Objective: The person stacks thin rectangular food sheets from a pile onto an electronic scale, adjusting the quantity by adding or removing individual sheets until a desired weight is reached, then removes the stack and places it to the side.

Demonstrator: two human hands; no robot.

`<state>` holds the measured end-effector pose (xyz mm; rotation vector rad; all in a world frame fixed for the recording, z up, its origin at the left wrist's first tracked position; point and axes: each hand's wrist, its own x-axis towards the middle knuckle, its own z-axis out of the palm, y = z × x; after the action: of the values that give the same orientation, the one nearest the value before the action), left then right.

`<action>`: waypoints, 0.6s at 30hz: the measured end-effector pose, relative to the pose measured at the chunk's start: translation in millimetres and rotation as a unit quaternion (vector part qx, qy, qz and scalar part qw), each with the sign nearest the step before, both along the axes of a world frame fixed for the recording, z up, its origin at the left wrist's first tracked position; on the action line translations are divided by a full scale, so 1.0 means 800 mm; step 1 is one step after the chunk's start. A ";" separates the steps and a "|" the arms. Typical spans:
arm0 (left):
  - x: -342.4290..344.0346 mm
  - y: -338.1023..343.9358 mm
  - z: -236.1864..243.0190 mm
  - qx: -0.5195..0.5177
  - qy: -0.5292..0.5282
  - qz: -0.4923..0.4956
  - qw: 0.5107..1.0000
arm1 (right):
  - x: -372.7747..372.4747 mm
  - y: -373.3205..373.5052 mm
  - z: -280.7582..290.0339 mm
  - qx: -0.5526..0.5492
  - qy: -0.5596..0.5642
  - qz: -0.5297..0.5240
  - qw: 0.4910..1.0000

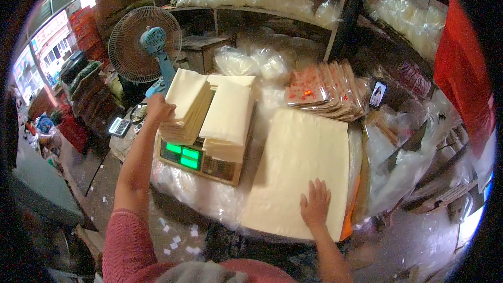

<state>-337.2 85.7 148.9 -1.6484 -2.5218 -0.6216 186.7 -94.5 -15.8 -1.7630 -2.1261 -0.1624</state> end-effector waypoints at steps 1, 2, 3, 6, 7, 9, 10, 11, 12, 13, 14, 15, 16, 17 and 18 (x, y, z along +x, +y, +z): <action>-0.004 0.002 -0.002 0.022 -0.004 -0.006 1.000 | -0.001 0.001 0.001 -0.001 -0.003 -0.004 1.000; -0.008 0.004 -0.003 0.044 -0.008 -0.012 0.999 | -0.001 0.000 0.002 -0.001 0.000 -0.003 1.000; -0.003 0.004 0.003 0.029 -0.071 -0.007 0.997 | 0.001 -0.001 0.004 -0.006 0.008 -0.003 1.000; -0.032 0.020 -0.017 0.089 -0.081 -0.029 0.992 | -0.001 -0.001 0.003 -0.007 0.018 0.002 1.000; -0.033 0.024 -0.014 0.138 -0.033 -0.068 0.988 | -0.002 -0.002 0.002 -0.005 0.017 0.002 1.000; -0.025 0.033 0.007 0.164 -0.091 -0.101 0.977 | -0.001 -0.001 0.003 -0.001 0.021 0.001 1.000; -0.012 0.028 0.023 0.187 -0.149 -0.131 0.962 | 0.001 -0.002 0.003 0.001 0.023 0.003 1.000; 0.013 0.011 0.041 0.218 -0.259 -0.163 0.927 | 0.002 -0.001 -0.002 -0.002 0.025 0.000 1.000; 0.041 -0.001 0.055 0.246 -0.365 -0.194 0.876 | 0.006 0.000 -0.004 0.008 0.017 -0.002 1.000; 0.045 -0.009 0.061 0.214 -0.475 -0.266 0.811 | 0.005 0.000 -0.005 0.020 0.011 0.001 1.000; 0.084 -0.019 0.062 0.231 -0.497 -0.247 0.799 | 0.007 0.001 -0.006 0.019 0.011 -0.003 1.000; 0.093 -0.021 0.050 0.210 -0.519 -0.226 0.797 | 0.006 0.000 -0.004 0.018 0.019 0.003 1.000; 0.099 -0.020 0.030 0.190 -0.541 -0.204 0.794 | 0.005 -0.001 -0.002 0.017 0.027 0.010 0.999; 0.116 -0.020 0.011 0.161 -0.557 -0.187 0.793 | 0.006 -0.001 0.000 0.016 0.027 0.006 0.999; 0.133 -0.023 -0.006 0.133 -0.572 -0.170 0.792 | 0.005 -0.002 0.002 0.015 0.031 0.006 0.999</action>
<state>-230.7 67.7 143.8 -1.9287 -2.3920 -2.5249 190.8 -96.1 -14.3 -1.7151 -2.0807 -0.1344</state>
